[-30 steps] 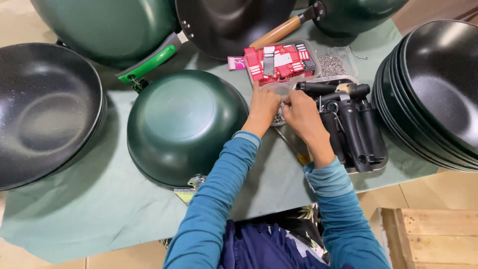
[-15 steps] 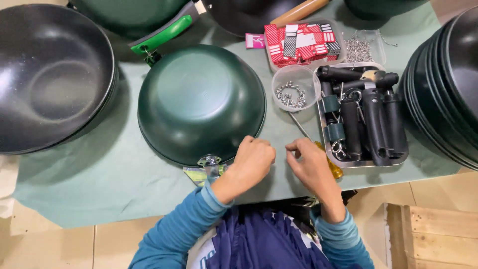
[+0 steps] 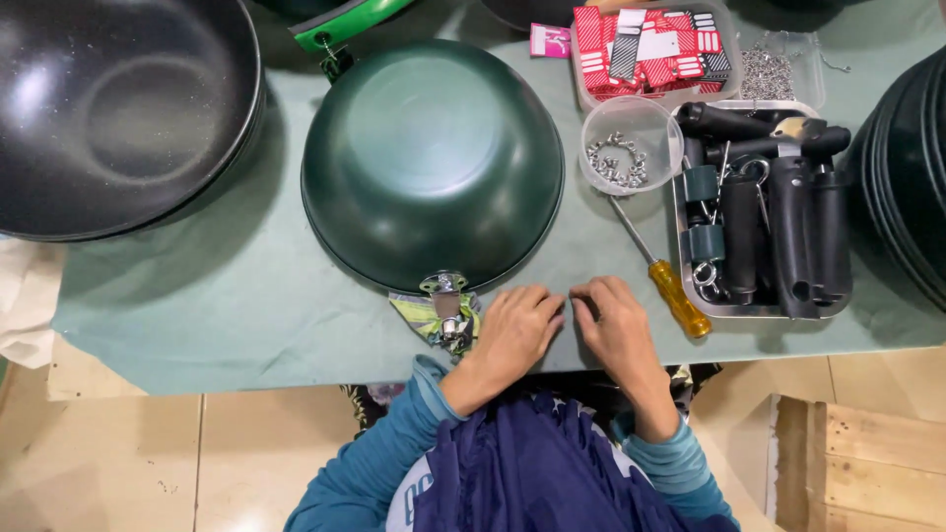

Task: Assembling handles onto various woks and lids using a manual screwdriver and screws.

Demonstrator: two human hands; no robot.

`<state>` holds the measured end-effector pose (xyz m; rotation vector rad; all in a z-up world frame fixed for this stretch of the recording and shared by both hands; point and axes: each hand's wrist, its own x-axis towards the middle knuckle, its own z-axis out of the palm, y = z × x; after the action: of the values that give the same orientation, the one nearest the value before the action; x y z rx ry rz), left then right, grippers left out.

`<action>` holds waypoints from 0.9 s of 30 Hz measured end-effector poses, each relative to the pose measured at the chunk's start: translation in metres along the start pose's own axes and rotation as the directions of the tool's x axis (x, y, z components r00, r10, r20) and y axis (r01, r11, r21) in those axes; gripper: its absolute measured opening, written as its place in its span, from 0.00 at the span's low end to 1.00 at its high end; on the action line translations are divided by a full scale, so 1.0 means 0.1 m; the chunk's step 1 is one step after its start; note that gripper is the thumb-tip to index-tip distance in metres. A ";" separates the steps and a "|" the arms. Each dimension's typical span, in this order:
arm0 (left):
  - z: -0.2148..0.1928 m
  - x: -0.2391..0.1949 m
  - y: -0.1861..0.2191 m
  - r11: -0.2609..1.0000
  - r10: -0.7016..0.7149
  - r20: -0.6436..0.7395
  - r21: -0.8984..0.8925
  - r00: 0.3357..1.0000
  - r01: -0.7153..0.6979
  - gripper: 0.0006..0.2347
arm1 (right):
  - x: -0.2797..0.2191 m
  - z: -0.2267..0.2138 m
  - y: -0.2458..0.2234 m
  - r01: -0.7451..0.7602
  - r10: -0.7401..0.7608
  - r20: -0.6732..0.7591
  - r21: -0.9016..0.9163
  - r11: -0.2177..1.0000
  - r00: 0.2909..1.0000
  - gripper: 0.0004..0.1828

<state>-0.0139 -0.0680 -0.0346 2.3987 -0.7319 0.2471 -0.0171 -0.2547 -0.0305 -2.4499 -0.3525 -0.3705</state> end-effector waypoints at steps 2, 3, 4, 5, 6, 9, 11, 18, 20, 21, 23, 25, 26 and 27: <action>-0.26 -0.05 0.07 0.996 -0.009 -0.006 -0.083 1.000 0.008 0.12 | 0.05 -0.06 -0.10 0.001 0.000 -0.016 0.018 1.000 1.000 0.08; -0.39 -0.09 0.12 0.985 -0.019 -0.007 -0.169 1.000 0.017 0.14 | 0.05 -0.10 -0.16 -0.004 0.005 -0.028 0.035 0.999 1.000 0.08; -0.59 -0.10 0.14 0.985 -0.023 -0.007 -0.169 1.000 0.022 0.14 | 0.07 -0.11 -0.20 -0.003 0.004 -0.024 0.037 0.999 1.000 0.08; -0.79 -0.11 0.16 0.941 -0.087 -0.052 -0.331 0.995 0.065 0.12 | 0.08 -0.13 -0.24 -0.028 0.030 -0.026 0.076 0.997 0.999 0.08; -0.99 -0.13 0.19 0.869 -0.156 -0.087 -0.486 0.984 0.095 0.10 | 0.09 -0.15 -0.28 -0.053 0.056 -0.027 0.115 0.992 0.998 0.08; -1.15 -0.40 -0.09 0.714 -0.430 -0.026 -0.622 0.903 0.322 0.06 | 0.12 -0.15 -0.47 -0.085 0.089 -0.018 0.158 0.984 0.996 0.07; -1.02 -0.64 -0.40 0.528 -0.592 0.053 -0.728 0.805 0.436 0.07 | 0.14 -0.06 -0.56 -0.108 0.113 -0.008 0.231 0.967 0.994 0.07; -1.00 -1.00 -0.76 -0.110 -0.769 0.294 -0.935 0.568 0.336 0.17 | 0.10 0.33 -0.89 -0.441 0.322 0.318 0.768 0.464 0.892 0.07; -0.98 -1.01 -0.77 -0.150 -0.764 0.304 -0.942 0.569 0.302 0.18 | 0.04 0.50 -0.84 -0.487 0.369 0.362 0.803 0.343 0.856 0.08; -0.97 -1.01 -0.78 -0.197 -0.756 0.321 -0.943 0.570 0.270 0.18 | 0.02 0.58 -0.83 -0.528 0.414 0.413 0.821 0.217 0.812 0.08; -0.96 -0.99 -0.81 -0.200 -0.757 0.313 -0.946 0.573 0.254 0.18 | 0.08 0.63 -0.88 -0.516 0.434 0.414 0.843 0.148 0.800 0.08; -0.93 -0.99 -0.81 -0.207 -0.758 0.312 -0.948 0.573 0.242 0.18 | 0.05 0.73 -0.83 -0.506 0.458 0.421 0.859 0.076 0.783 0.08; -0.93 -0.99 -0.80 -0.197 -0.760 0.306 -0.949 0.574 0.246 0.18 | 0.02 0.81 -0.76 -0.508 0.462 0.432 0.860 0.049 0.775 0.09; -0.93 -0.97 -0.79 -0.186 -0.761 0.300 -0.950 0.575 0.250 0.18 | 0.00 0.89 -0.69 -0.510 0.465 0.443 0.860 0.022 0.767 0.10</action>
<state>-0.0503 0.0838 -0.0334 0.9393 0.4389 -0.1484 -0.0243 -0.1460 -0.0606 -1.1016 0.2746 0.2231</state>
